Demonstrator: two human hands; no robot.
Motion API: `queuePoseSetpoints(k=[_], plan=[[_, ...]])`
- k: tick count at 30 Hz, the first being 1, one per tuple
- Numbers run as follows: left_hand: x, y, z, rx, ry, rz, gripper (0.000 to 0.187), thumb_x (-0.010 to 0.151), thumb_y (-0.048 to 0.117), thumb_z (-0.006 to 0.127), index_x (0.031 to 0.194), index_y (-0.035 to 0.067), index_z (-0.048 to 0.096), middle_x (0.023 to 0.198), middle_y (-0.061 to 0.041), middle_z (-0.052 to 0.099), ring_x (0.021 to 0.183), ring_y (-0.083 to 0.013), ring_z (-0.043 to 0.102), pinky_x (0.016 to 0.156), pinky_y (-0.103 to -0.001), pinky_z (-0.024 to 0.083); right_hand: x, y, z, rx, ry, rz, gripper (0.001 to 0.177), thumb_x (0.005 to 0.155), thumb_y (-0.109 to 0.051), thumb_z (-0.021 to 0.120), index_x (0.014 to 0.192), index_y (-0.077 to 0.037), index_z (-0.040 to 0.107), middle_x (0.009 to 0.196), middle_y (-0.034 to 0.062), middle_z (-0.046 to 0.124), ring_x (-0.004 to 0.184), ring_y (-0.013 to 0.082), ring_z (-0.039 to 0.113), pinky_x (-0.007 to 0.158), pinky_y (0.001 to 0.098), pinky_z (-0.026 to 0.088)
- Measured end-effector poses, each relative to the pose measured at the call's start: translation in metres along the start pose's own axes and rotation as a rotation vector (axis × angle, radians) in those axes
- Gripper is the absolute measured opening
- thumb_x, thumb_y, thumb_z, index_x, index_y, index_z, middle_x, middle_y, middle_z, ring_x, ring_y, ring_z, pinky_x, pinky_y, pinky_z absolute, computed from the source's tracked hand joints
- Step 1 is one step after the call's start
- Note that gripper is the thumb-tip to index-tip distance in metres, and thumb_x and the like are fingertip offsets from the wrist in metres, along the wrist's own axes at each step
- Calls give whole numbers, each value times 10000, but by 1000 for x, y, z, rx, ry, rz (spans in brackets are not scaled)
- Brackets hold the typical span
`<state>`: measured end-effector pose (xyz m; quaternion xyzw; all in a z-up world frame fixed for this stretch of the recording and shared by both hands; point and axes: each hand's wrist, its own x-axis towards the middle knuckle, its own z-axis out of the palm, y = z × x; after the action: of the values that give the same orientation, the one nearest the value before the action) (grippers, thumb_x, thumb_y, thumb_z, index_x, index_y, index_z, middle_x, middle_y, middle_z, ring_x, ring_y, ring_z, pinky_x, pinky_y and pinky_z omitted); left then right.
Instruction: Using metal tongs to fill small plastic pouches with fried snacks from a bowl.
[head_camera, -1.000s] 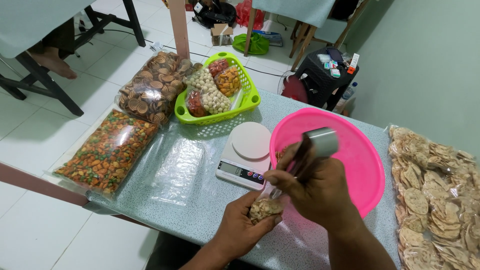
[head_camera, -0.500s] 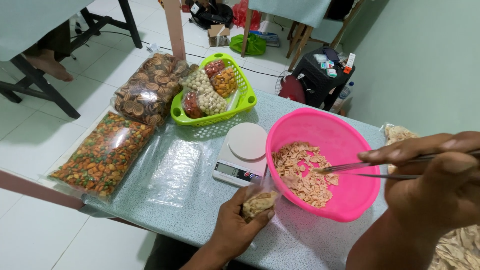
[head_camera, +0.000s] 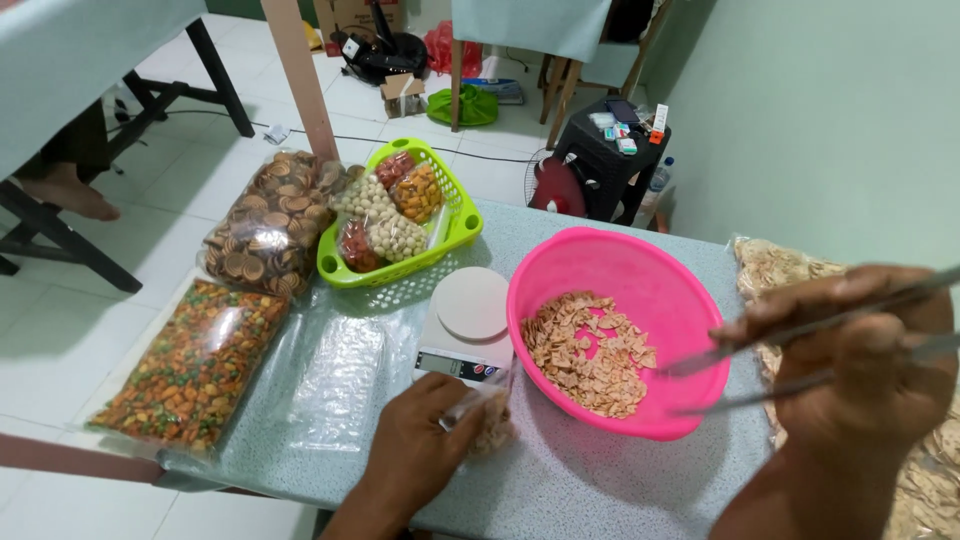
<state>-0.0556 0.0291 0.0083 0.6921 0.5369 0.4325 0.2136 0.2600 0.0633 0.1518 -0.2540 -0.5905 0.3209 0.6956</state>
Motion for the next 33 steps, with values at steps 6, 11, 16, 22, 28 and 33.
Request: queuePoseSetpoints(k=[6, 11, 16, 22, 28, 33], plan=[[47, 8, -43, -155, -86, -566, 158, 957, 262, 656, 967, 146, 762, 916, -57, 811, 792, -185, 756, 662, -322, 647, -65, -1, 2, -312, -5, 597, 308, 689, 35, 760, 399, 41, 656, 717, 133, 631, 891, 294, 830, 326, 406, 667], [86, 2, -43, -355, 140, -616, 240, 960, 291, 664, 995, 61, 719, 822, -120, 763, 658, -209, 740, 558, -339, 624, -93, 16, 32, -839, -141, 1127, 575, 801, -267, 800, 1363, -238, 683, 798, 113, 762, 659, 252, 709, 729, 352, 587], [106, -7, -21, -579, 219, -614, 173, 975, 197, 670, 993, 29, 709, 898, -147, 762, 749, -263, 778, 689, -369, 685, -101, 33, 14, -1328, -302, 979, 380, 806, -550, 773, 978, -259, 600, 675, 7, 680, 730, 233, 706, 703, 362, 503], [110, -1, -6, -585, 121, -674, 189, 989, 221, 644, 1065, 58, 703, 1042, -148, 780, 860, -244, 796, 732, -321, 669, -84, 23, 6, -1366, -207, 1038, 395, 801, -535, 801, 972, -227, 623, 706, 24, 688, 692, 214, 682, 666, 351, 475], [106, 6, -20, -497, 25, -801, 201, 990, 245, 675, 1091, 71, 687, 867, -161, 785, 666, -213, 749, 628, -324, 613, -75, -2, 27, -1174, 25, 1057, 577, 766, -426, 781, 1332, -356, 692, 1144, 55, 797, 1033, 208, 753, 908, 387, 546], [96, -1, -46, -274, 41, -861, 473, 865, 430, 737, 1239, 162, 627, 1014, -39, 606, 618, -195, 684, 646, -358, 532, -114, 0, -6, -610, 310, 566, 113, 969, 6, 600, 1009, 37, 499, 1332, 233, 715, 548, 353, 714, 503, 438, 618]])
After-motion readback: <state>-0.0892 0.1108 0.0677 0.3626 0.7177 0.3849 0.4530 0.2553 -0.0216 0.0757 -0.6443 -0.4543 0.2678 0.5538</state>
